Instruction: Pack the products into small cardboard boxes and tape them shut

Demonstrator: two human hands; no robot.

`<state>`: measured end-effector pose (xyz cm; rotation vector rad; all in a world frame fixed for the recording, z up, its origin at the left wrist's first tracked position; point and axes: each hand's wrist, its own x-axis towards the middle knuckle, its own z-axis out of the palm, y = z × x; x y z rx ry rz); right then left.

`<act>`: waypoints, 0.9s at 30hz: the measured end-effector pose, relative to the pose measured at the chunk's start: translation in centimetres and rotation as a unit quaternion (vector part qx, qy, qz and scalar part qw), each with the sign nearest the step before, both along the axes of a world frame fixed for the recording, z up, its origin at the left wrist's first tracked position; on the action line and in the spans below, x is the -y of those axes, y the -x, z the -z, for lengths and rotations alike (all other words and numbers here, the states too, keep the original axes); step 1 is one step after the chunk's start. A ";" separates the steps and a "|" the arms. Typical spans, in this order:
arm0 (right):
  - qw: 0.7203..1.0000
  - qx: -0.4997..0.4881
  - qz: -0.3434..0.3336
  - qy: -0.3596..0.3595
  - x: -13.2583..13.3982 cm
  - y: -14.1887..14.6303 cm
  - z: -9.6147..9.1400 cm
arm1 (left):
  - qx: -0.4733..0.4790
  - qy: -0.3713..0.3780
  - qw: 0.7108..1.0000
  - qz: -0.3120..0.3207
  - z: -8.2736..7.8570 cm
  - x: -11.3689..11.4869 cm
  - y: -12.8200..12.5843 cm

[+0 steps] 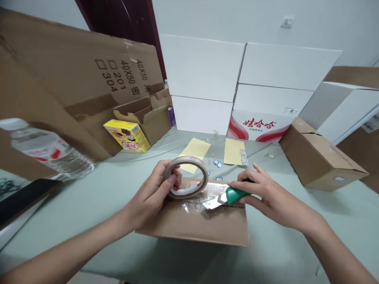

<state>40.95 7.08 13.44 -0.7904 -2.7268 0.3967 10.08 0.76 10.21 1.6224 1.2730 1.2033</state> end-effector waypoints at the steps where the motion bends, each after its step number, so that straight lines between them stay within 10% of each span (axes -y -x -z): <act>1: 1.000 0.007 -0.002 -0.008 -0.1 0.9 -0.1 | 0.002 0.001 1.000 0.001 0.0 0.0 0.0; 10: 1.000 0.027 0.010 -0.009 -1.0 3.8 0.6 | 0.058 -0.007 0.998 -0.012 0.3 -0.2 -0.3; 16: 0.984 -0.039 0.172 -0.026 -2.8 0.6 2.8 | 0.201 0.045 0.961 -0.184 -0.6 -1.6 4.6; 22: 0.951 0.043 0.305 -0.014 -5.1 -1.9 9.9 | 0.047 0.133 0.957 -0.255 5.1 -3.1 11.8; 27: 0.937 0.044 0.348 -0.009 -5.5 -2.5 13.5 | -0.067 0.100 0.958 -0.262 7.7 -3.3 12.3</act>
